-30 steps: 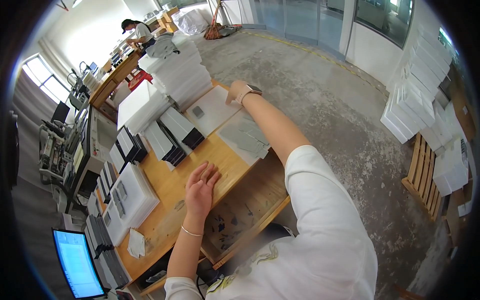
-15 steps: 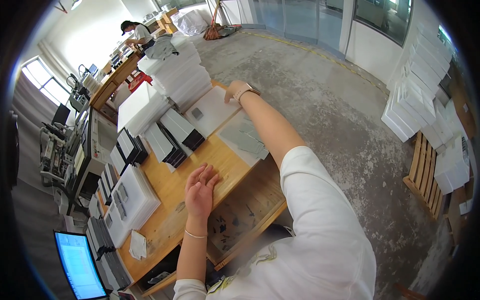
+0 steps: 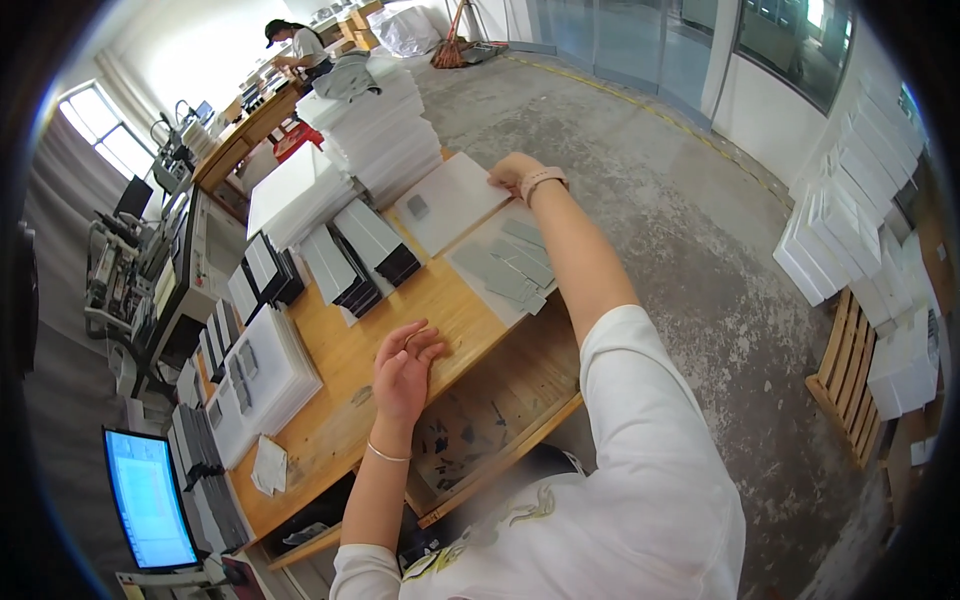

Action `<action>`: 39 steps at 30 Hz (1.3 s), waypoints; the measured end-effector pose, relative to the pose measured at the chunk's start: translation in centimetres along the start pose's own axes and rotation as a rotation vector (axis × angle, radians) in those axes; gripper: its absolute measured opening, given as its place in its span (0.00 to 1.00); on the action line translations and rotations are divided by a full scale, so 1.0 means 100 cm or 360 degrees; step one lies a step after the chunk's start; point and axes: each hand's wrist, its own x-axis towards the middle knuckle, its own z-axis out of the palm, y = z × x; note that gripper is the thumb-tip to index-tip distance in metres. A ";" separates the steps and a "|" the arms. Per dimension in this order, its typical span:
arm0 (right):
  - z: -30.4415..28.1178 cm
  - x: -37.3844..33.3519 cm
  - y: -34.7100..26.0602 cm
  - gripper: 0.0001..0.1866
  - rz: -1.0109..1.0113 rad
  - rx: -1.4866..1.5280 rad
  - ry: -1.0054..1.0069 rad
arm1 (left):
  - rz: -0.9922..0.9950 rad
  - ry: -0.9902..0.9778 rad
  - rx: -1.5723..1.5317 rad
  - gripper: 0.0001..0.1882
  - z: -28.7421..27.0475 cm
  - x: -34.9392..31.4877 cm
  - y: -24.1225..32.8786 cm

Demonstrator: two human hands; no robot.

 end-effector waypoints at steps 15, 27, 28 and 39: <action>-0.021 -0.156 0.040 0.20 -0.0117 0.0369 -0.0157 | 0.0727 0.0136 0.1720 0.15 0.047 -0.063 0.005; 0.006 -0.207 0.060 0.15 -0.0035 0.0888 -0.0300 | 0.0992 0.0283 0.1912 0.23 0.062 -0.097 0.000; 0.007 -0.210 0.060 0.15 -0.0036 0.0883 -0.0306 | 0.0995 0.0290 0.1913 0.23 0.061 -0.098 0.001; 0.043 -0.242 0.067 0.16 -0.0018 0.0658 -0.0353 | 0.1101 0.0393 0.2199 0.24 0.039 -0.108 0.015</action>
